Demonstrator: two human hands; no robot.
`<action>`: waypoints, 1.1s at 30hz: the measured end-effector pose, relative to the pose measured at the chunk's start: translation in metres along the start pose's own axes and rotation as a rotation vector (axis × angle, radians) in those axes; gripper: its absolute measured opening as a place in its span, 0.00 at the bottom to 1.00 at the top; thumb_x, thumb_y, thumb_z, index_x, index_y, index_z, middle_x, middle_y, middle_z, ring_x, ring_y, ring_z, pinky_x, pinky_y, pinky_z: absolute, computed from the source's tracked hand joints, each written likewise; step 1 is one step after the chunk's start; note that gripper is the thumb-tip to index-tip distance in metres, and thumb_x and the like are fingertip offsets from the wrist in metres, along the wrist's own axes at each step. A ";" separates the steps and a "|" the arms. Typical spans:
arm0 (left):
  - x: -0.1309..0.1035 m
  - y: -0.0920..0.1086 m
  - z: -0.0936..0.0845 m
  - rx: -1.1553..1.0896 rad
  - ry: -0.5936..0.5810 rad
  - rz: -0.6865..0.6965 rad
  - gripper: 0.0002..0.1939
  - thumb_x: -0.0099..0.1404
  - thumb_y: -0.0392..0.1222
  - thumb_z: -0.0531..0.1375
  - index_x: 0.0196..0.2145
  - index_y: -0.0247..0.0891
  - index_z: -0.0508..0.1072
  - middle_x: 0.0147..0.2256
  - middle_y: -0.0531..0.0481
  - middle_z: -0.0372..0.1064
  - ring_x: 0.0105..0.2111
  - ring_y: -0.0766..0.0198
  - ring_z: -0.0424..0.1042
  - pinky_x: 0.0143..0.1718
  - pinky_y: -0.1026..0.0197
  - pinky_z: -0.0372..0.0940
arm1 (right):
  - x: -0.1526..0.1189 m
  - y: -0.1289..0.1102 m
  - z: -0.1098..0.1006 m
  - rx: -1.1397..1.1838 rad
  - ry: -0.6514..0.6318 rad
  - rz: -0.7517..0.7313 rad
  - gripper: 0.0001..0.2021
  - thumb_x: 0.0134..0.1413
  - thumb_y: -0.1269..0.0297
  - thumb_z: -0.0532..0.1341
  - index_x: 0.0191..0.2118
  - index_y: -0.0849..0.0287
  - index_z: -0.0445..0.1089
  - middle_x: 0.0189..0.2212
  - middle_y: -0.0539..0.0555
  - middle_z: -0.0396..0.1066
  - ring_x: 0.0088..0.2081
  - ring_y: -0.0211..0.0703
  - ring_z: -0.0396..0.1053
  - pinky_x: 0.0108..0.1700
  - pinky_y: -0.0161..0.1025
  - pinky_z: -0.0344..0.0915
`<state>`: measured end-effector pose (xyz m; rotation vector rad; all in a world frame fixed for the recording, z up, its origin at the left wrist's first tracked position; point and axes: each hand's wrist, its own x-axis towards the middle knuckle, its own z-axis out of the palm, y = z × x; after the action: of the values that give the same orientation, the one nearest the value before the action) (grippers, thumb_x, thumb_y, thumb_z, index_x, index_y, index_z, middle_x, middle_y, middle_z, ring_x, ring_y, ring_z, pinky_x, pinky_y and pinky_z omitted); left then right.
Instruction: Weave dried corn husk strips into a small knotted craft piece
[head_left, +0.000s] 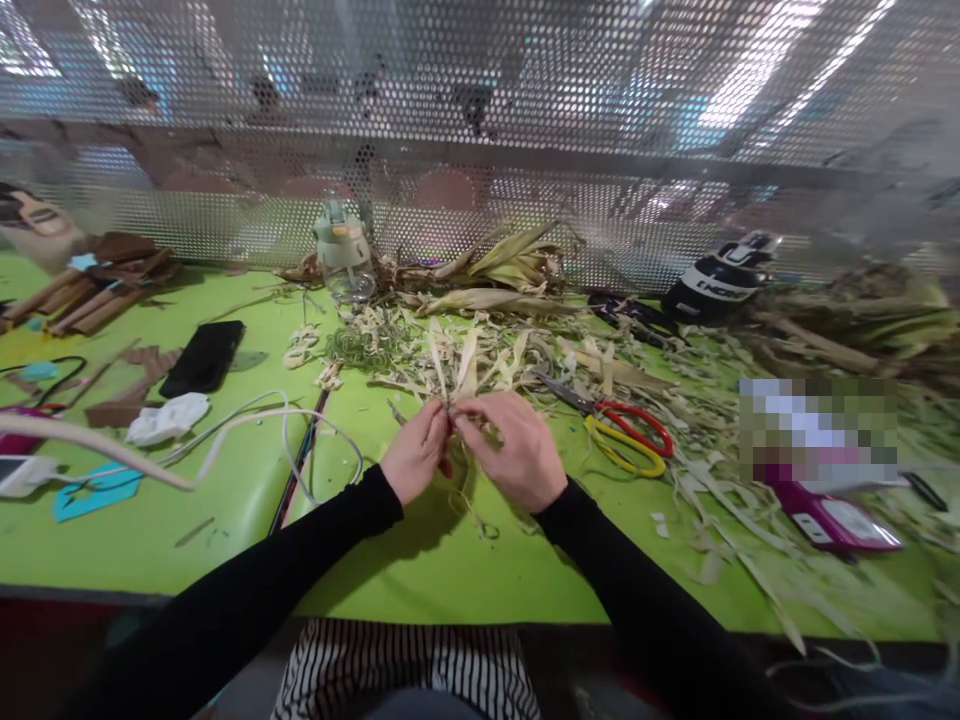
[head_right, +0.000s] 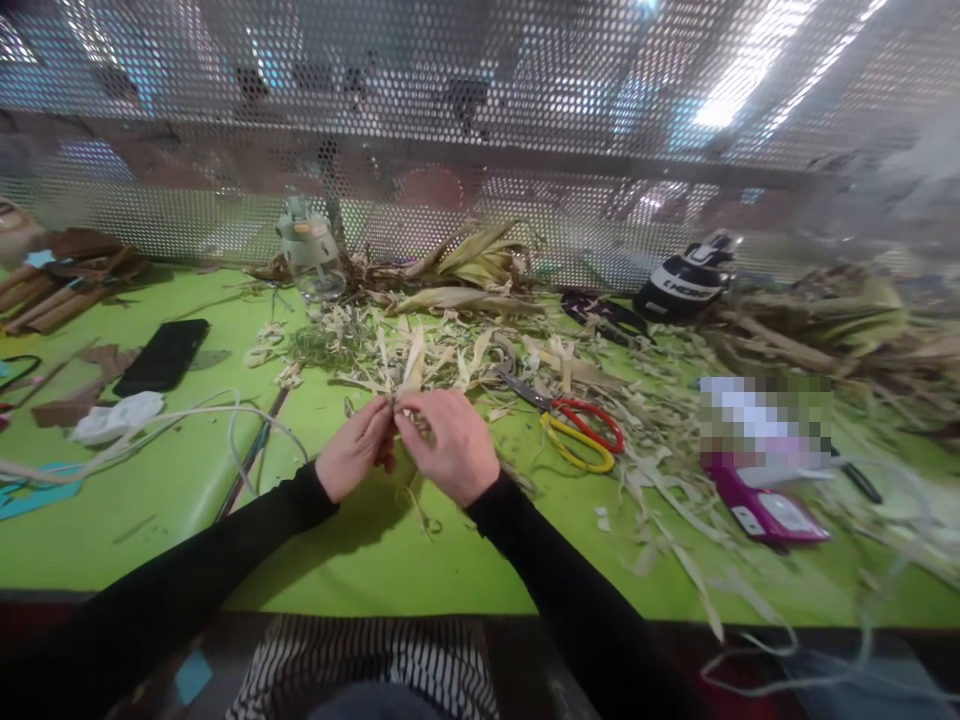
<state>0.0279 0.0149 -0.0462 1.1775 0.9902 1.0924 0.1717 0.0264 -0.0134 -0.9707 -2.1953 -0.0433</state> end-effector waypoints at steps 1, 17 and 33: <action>0.000 -0.003 0.000 0.062 -0.009 0.035 0.11 0.67 0.49 0.46 0.32 0.40 0.58 0.21 0.59 0.49 0.16 0.72 0.53 0.15 0.68 0.60 | 0.001 -0.001 -0.001 0.080 0.016 0.164 0.09 0.59 0.61 0.56 0.34 0.61 0.68 0.29 0.54 0.71 0.29 0.39 0.65 0.32 0.37 0.61; -0.010 -0.004 0.009 0.248 -0.075 0.065 0.14 0.68 0.51 0.42 0.34 0.39 0.58 0.28 0.54 0.55 0.19 0.72 0.54 0.18 0.67 0.59 | 0.000 0.008 -0.007 0.881 0.106 0.746 0.14 0.51 0.52 0.61 0.30 0.60 0.67 0.23 0.47 0.61 0.20 0.29 0.51 0.20 0.31 0.48; -0.015 0.004 0.008 0.164 -0.168 0.013 0.14 0.67 0.51 0.46 0.31 0.39 0.61 0.22 0.57 0.52 0.18 0.71 0.52 0.21 0.67 0.55 | 0.003 0.007 -0.010 0.956 0.183 0.786 0.14 0.48 0.53 0.63 0.28 0.60 0.65 0.21 0.46 0.59 0.19 0.27 0.49 0.18 0.28 0.46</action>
<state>0.0317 -0.0013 -0.0411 1.3863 0.9556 0.9189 0.1806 0.0300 -0.0063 -1.0823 -1.2565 1.1132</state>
